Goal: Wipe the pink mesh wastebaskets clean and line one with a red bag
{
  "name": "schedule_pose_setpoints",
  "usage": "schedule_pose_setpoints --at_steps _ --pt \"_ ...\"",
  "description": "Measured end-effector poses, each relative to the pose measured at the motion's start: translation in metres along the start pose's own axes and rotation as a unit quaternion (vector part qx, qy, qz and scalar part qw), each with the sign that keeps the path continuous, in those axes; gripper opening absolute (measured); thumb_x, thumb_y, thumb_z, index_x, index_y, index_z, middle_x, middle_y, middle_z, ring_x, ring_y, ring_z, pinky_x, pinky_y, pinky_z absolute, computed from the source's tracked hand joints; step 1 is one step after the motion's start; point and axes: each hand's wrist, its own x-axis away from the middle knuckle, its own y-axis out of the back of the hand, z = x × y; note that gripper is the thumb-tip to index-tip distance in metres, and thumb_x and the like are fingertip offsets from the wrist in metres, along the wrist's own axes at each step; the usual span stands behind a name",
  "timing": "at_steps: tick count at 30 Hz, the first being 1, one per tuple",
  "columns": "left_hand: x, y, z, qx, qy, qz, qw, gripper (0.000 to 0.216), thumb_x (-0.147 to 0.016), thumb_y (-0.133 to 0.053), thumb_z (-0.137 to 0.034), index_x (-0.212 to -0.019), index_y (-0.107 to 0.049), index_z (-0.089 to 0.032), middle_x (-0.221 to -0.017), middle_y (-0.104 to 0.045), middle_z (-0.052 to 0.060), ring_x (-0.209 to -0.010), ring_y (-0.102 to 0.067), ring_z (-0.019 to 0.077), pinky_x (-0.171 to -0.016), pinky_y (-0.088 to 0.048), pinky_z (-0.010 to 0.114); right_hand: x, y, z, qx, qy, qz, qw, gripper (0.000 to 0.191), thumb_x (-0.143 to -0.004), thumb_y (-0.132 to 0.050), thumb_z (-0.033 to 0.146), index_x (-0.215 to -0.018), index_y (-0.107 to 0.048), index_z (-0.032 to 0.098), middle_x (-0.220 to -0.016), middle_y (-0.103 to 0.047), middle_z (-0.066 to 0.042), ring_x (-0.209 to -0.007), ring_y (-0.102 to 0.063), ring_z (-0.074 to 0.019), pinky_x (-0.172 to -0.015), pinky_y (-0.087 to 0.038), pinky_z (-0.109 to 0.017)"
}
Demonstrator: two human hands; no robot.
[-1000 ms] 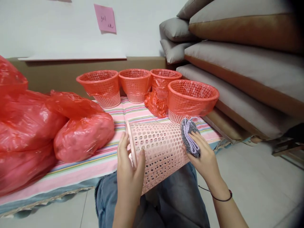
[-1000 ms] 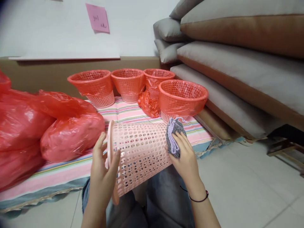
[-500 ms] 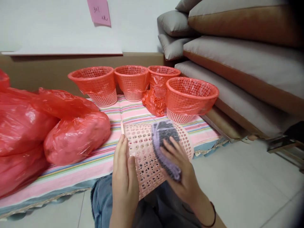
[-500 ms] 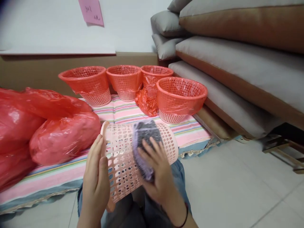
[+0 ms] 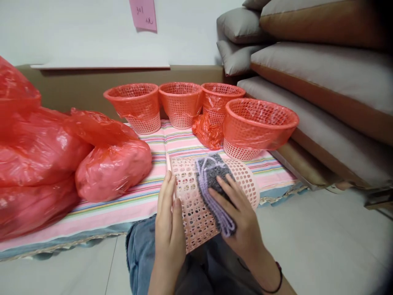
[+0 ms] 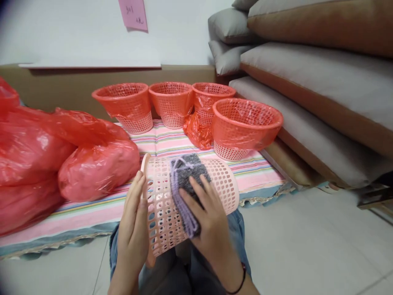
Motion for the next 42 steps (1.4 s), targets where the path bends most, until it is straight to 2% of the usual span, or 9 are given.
schedule_pose_setpoints --at_steps 6,9,12,19,22,26,31,34,42 --pt "0.016 0.001 0.0 0.018 0.016 0.011 1.0 0.047 -0.105 -0.039 -0.024 -0.15 -0.043 -0.039 -0.163 -0.035 -0.004 -0.152 -0.03 0.0166 -0.126 -0.024 0.035 0.017 0.013 -0.067 0.061 -0.103 -0.077 0.99 0.047 -0.09 -0.056 0.025 -0.137 -0.059 0.022 -0.147 -0.054 -0.014 -0.143 -0.043 -0.0351 -0.113 -0.04 -0.064" --pt "0.022 -0.002 0.001 0.016 0.025 0.006 1.0 0.047 -0.105 -0.039 -0.025 -0.15 -0.043 -0.038 -0.163 -0.036 -0.003 -0.152 -0.03 0.0177 -0.127 -0.022 0.037 0.023 0.012 -0.077 0.065 -0.13 -0.094 0.985 0.047 -0.09 -0.056 0.025 -0.136 -0.06 0.022 -0.146 -0.055 -0.013 -0.143 -0.042 -0.0349 -0.113 -0.04 -0.063" --pt "0.024 -0.004 0.003 0.01 0.027 -0.013 0.999 0.045 -0.105 -0.039 -0.026 -0.149 -0.045 -0.038 -0.162 -0.038 -0.002 -0.151 -0.032 0.0181 -0.127 -0.022 0.037 0.017 0.007 -0.059 0.067 -0.126 -0.093 0.985 0.051 -0.088 -0.058 0.028 -0.138 -0.057 0.023 -0.146 -0.056 -0.012 -0.145 -0.039 -0.0366 -0.113 -0.037 -0.066" --pt "0.016 -0.003 0.0 0.023 0.022 -0.013 0.999 0.045 -0.106 -0.037 -0.029 -0.149 -0.044 -0.039 -0.162 -0.039 -0.002 -0.15 -0.033 0.0193 -0.126 -0.025 0.039 -0.016 -0.013 0.036 -0.022 0.009 0.002 1.0 0.057 -0.087 -0.051 0.029 -0.143 -0.048 0.023 -0.154 -0.047 -0.007 -0.15 -0.027 -0.0351 -0.117 -0.03 -0.061" --pt "0.01 -0.002 -0.001 0.017 0.015 -0.006 1.0 0.046 -0.106 -0.036 -0.03 -0.151 -0.042 -0.037 -0.161 -0.04 -0.002 -0.15 -0.034 0.0186 -0.126 -0.024 0.038 -0.022 -0.017 0.048 -0.04 0.028 -0.006 0.999 0.054 -0.087 -0.05 0.027 -0.141 -0.051 0.021 -0.152 -0.05 -0.007 -0.15 -0.029 -0.0338 -0.117 -0.032 -0.058" --pt "0.006 -0.003 0.003 0.01 0.009 -0.007 1.0 0.045 -0.105 -0.038 -0.029 -0.149 -0.046 -0.033 -0.16 -0.041 0.001 -0.149 -0.035 0.0193 -0.125 -0.027 0.038 -0.02 -0.011 0.01 -0.04 -0.002 -0.009 0.999 0.055 -0.085 -0.053 0.024 -0.14 -0.054 0.022 -0.148 -0.054 -0.007 -0.148 -0.034 -0.0336 -0.116 -0.035 -0.06" --pt "0.012 -0.004 0.003 0.034 0.028 -0.003 0.999 0.045 -0.105 -0.039 -0.028 -0.149 -0.045 -0.035 -0.162 -0.039 -0.002 -0.151 -0.032 0.0187 -0.126 -0.025 0.038 0.005 0.007 -0.066 0.04 -0.122 -0.081 0.988 0.045 -0.088 -0.056 0.026 -0.131 -0.064 0.02 -0.141 -0.06 -0.011 -0.141 -0.045 -0.0329 -0.114 -0.039 -0.062" --pt "0.017 -0.004 0.0 0.031 0.031 0.001 0.999 0.046 -0.105 -0.038 -0.027 -0.149 -0.044 -0.037 -0.161 -0.039 -0.003 -0.151 -0.032 0.0187 -0.126 -0.025 0.039 0.014 0.012 -0.078 0.052 -0.152 -0.091 0.983 0.045 -0.088 -0.055 0.026 -0.132 -0.064 0.021 -0.141 -0.061 -0.01 -0.141 -0.046 -0.0332 -0.113 -0.04 -0.063" --pt "0.025 0.0 0.003 0.004 0.012 0.0 1.0 0.049 -0.105 -0.035 -0.025 -0.152 -0.038 -0.041 -0.163 -0.037 -0.004 -0.151 -0.032 0.0175 -0.126 -0.024 0.038 -0.022 -0.015 0.04 -0.032 -0.001 0.001 0.999 0.057 -0.084 -0.052 0.023 -0.141 -0.051 0.022 -0.152 -0.05 -0.006 -0.15 -0.028 -0.0345 -0.118 -0.03 -0.062"
